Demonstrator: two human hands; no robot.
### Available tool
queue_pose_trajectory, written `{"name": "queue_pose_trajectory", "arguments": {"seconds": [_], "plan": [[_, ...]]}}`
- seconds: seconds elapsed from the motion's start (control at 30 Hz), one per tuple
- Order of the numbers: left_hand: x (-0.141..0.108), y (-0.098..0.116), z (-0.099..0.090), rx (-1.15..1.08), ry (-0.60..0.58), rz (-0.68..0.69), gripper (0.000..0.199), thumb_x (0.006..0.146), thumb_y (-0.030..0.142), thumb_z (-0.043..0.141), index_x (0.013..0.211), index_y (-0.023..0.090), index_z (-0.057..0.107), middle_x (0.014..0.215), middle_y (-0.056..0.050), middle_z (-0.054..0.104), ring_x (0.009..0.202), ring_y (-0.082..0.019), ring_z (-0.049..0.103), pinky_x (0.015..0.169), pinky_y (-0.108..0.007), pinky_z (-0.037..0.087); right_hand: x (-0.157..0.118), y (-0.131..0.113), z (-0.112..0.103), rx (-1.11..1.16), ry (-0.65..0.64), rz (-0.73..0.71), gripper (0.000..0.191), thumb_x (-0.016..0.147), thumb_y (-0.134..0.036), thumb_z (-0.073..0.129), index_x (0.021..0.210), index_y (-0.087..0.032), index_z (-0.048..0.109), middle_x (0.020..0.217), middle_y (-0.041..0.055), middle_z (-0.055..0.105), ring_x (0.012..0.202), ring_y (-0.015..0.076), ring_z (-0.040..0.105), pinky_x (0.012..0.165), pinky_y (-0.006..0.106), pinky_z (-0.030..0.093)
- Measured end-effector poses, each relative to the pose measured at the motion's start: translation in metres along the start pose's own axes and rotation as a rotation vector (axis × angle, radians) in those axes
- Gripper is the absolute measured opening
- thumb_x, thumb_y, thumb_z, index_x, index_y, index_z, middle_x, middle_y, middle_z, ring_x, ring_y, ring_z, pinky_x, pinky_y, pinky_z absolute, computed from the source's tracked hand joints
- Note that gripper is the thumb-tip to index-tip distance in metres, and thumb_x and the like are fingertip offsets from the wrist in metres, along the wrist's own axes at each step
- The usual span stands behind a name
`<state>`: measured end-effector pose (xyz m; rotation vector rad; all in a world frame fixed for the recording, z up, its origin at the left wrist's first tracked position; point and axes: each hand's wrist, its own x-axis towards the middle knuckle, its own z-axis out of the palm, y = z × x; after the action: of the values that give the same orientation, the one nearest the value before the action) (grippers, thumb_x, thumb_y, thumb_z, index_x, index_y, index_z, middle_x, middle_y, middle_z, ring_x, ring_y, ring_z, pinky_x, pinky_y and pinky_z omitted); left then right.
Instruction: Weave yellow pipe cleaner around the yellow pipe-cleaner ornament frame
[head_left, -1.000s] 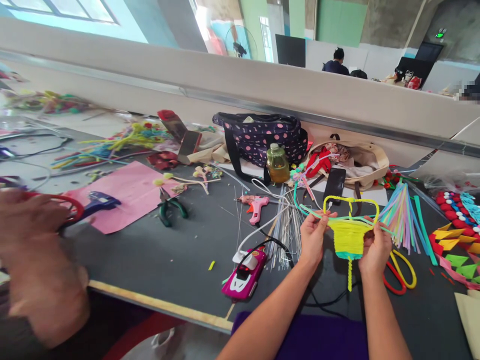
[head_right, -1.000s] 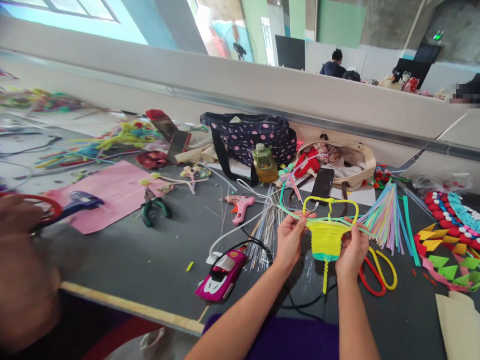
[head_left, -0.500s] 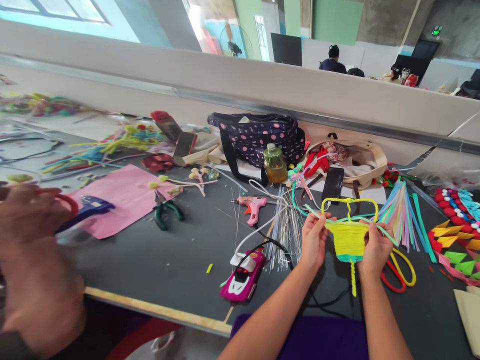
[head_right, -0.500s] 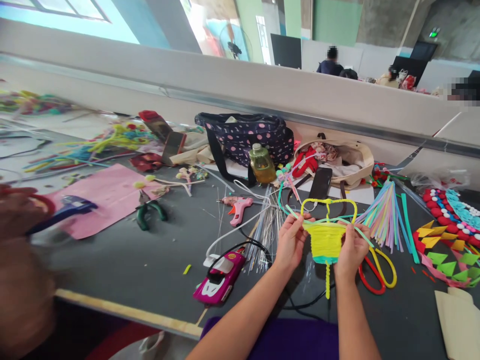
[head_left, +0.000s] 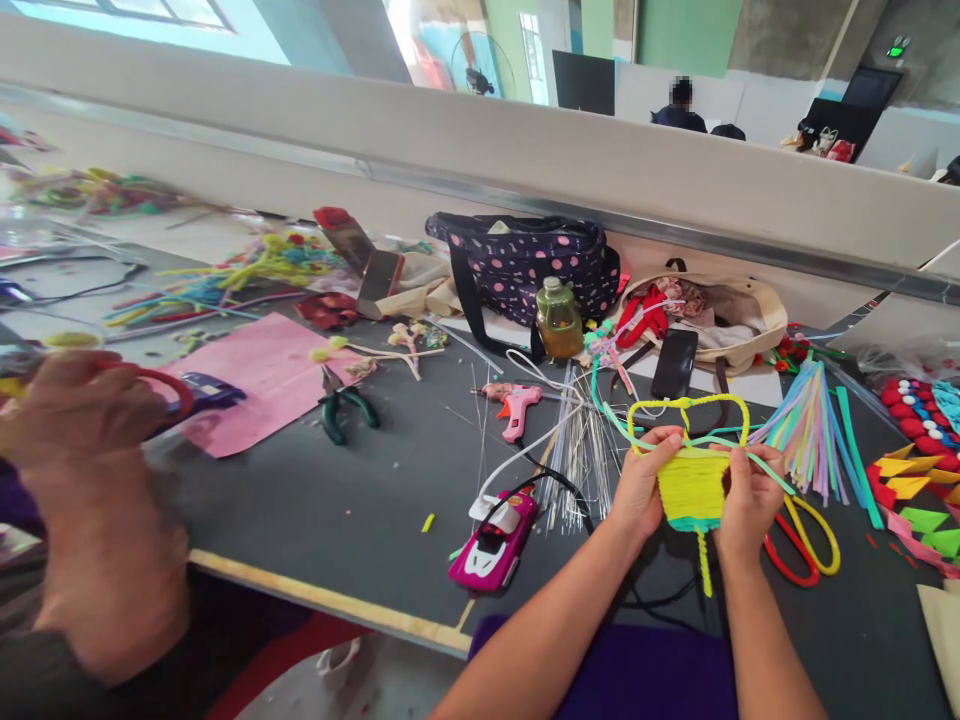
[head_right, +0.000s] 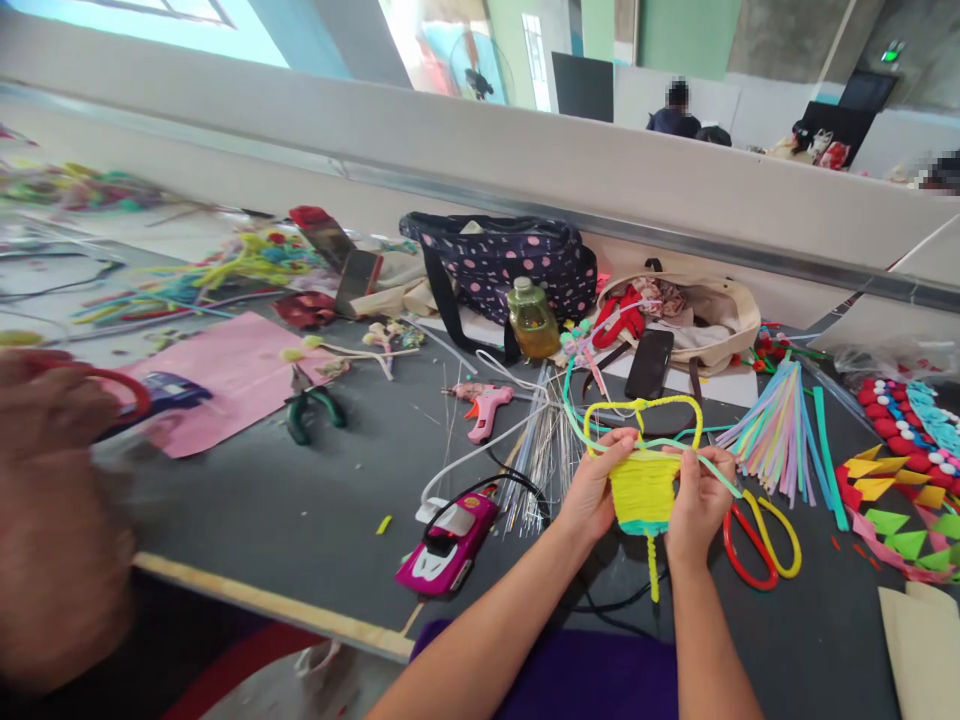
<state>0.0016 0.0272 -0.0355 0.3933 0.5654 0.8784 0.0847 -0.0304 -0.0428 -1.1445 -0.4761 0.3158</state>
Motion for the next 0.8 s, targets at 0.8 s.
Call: {"name": "queue_pose_trajectory", "arguments": {"seconds": [0.8], "plan": [[-0.0035, -0.0028, -0.0003, 0.115, -0.064, -0.021, 0.022, 0.058, 0.024, 0.078, 0.070, 0.015, 0.062, 0.063, 0.000, 0.064, 0.056, -0.012, 0.058, 0.060, -0.024, 0.045, -0.0002, -0.0015, 0.0014, -0.024, 0.068, -0.045, 0.024, 0.079, -0.033, 0.065, 0.086, -0.021, 0.046, 0.067, 0.0002, 0.070, 0.060, 0.0166, 0.066, 0.062, 0.028, 0.049]]}}
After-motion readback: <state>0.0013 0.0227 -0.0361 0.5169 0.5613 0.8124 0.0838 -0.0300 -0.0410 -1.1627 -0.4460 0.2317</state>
